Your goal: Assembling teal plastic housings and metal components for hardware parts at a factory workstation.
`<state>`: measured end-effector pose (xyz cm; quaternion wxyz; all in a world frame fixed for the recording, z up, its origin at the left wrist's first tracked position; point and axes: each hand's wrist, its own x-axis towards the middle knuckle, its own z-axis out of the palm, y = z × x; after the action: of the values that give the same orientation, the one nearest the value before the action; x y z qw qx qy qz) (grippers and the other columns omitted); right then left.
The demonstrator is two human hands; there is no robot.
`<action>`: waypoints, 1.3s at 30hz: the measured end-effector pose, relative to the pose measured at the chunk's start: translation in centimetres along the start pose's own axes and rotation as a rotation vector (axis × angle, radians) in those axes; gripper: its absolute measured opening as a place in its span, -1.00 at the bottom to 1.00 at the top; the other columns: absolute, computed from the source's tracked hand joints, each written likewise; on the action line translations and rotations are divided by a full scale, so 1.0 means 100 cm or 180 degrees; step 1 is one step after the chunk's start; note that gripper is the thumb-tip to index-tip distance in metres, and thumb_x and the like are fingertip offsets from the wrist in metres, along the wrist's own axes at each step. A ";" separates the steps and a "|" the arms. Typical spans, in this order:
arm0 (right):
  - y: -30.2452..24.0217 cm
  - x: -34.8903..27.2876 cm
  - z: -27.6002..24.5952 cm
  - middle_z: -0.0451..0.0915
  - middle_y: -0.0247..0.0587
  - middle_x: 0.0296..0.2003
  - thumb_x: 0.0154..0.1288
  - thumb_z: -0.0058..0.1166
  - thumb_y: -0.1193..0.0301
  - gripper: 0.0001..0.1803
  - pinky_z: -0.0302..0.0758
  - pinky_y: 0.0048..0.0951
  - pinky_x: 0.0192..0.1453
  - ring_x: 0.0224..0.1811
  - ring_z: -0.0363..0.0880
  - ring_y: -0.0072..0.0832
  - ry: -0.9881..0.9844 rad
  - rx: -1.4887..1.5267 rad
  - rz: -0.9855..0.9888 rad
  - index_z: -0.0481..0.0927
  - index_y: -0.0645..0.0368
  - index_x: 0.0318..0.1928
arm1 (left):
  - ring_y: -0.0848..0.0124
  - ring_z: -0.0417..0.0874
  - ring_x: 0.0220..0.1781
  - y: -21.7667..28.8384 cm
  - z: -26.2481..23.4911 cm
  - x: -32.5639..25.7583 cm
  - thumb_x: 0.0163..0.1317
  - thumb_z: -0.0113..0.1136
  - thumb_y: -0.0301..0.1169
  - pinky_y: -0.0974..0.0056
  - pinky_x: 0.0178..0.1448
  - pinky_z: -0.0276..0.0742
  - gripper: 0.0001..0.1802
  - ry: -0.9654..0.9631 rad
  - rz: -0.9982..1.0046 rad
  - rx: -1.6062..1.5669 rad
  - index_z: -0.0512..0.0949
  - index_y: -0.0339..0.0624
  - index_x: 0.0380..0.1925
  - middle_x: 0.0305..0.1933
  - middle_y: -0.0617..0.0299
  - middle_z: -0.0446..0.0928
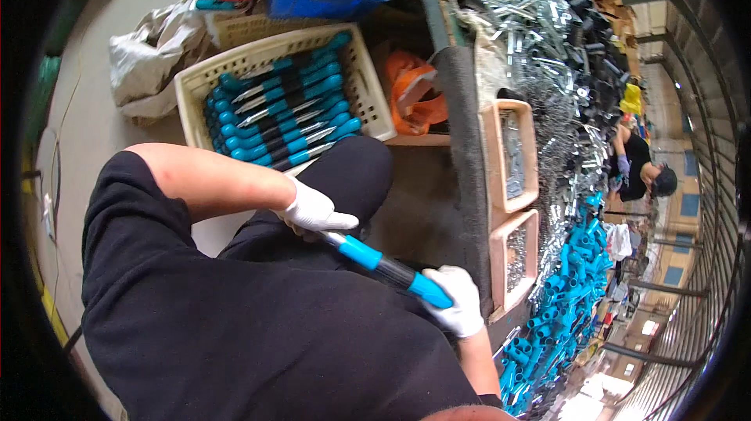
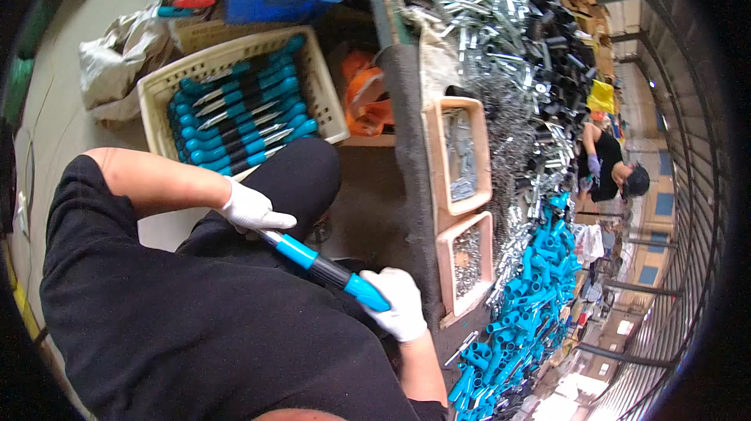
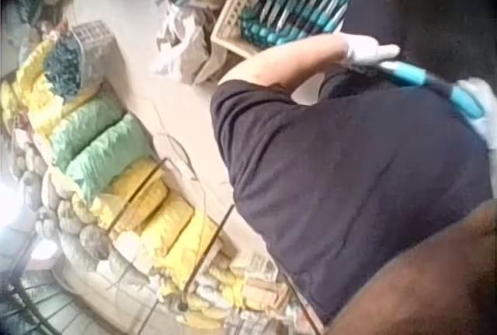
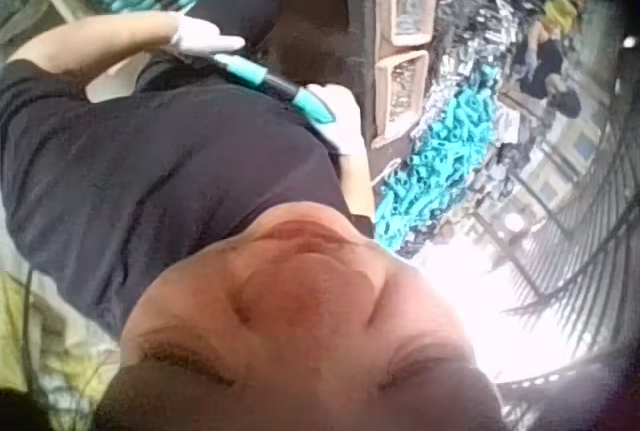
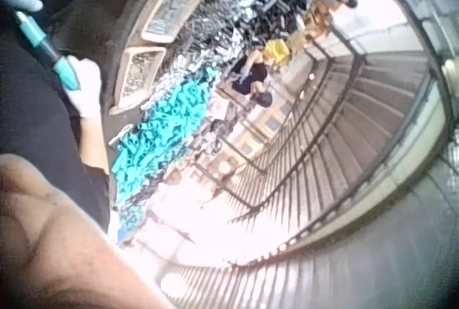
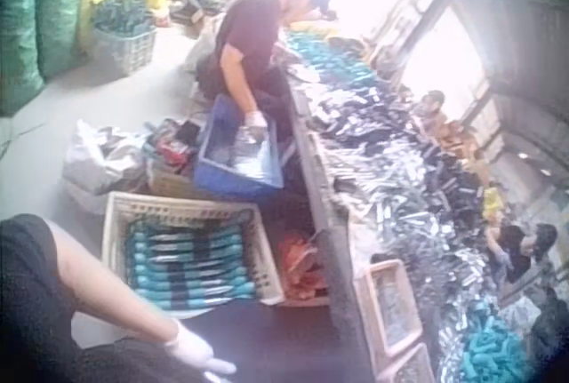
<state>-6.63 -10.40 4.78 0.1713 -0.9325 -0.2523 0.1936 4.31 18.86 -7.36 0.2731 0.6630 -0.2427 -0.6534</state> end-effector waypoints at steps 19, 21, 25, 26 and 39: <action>0.021 0.144 0.096 0.54 0.06 -0.15 0.40 -0.02 0.33 -0.28 0.54 -0.51 -0.45 -0.35 0.60 -0.42 0.0102 0.4164 0.1789 -0.09 0.18 0.40 | 0.01 0.61 -0.13 -0.147 -0.085 0.065 -0.03 0.22 -0.20 0.07 -0.06 0.52 -0.61 0.3539 -0.0066 -0.0102 0.54 -0.19 -0.22 -0.19 -0.07 0.57; 0.010 0.149 0.100 0.54 0.02 -0.24 0.35 -0.07 0.49 -0.32 0.59 -0.49 -0.40 -0.38 0.62 -0.41 0.0117 0.3394 0.1686 -0.08 0.29 0.38 | 0.00 0.62 -0.12 -0.178 -0.102 0.091 -0.05 0.22 -0.14 0.06 0.00 0.52 -0.53 0.3511 -0.0435 0.0197 0.55 -0.23 -0.19 -0.17 -0.07 0.58; 0.013 0.156 0.100 0.54 -0.09 -0.30 0.34 -0.04 0.50 -0.38 0.53 -0.57 -0.44 -0.41 0.60 -0.49 0.0160 0.3493 0.1926 0.01 0.25 0.33 | 0.05 0.60 0.00 -0.187 -0.136 0.110 0.00 0.18 -0.14 0.08 0.09 0.50 -0.51 0.2549 -0.1241 0.0246 0.56 -0.22 -0.11 -0.03 -0.08 0.57; 0.015 0.156 0.101 0.55 -0.16 -0.32 0.34 0.00 0.48 -0.39 0.48 -0.62 -0.46 -0.41 0.59 -0.54 0.0169 0.3577 0.1959 0.04 0.20 0.32 | 0.08 0.58 0.04 -0.189 -0.138 0.116 0.00 0.21 -0.16 0.10 0.08 0.49 -0.51 0.2801 -0.1497 0.0696 0.54 -0.17 -0.06 0.02 -0.03 0.55; 0.030 0.165 0.106 0.52 -0.20 -0.53 0.36 -0.07 0.55 -0.62 0.50 -0.53 -0.44 -0.58 0.51 -0.53 0.0144 0.3765 0.2138 0.21 0.20 0.14 | -0.07 0.63 -0.15 -0.221 -0.135 0.155 0.15 -0.06 -0.50 -0.03 -0.16 0.58 -0.67 0.3929 -0.1292 0.0552 0.42 -0.24 -0.04 -0.04 -0.17 0.46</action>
<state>3.05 -1.65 -10.18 0.5882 -0.7135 0.2029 0.3222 17.44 25.15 -33.79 0.1789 0.9685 0.0368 -0.1695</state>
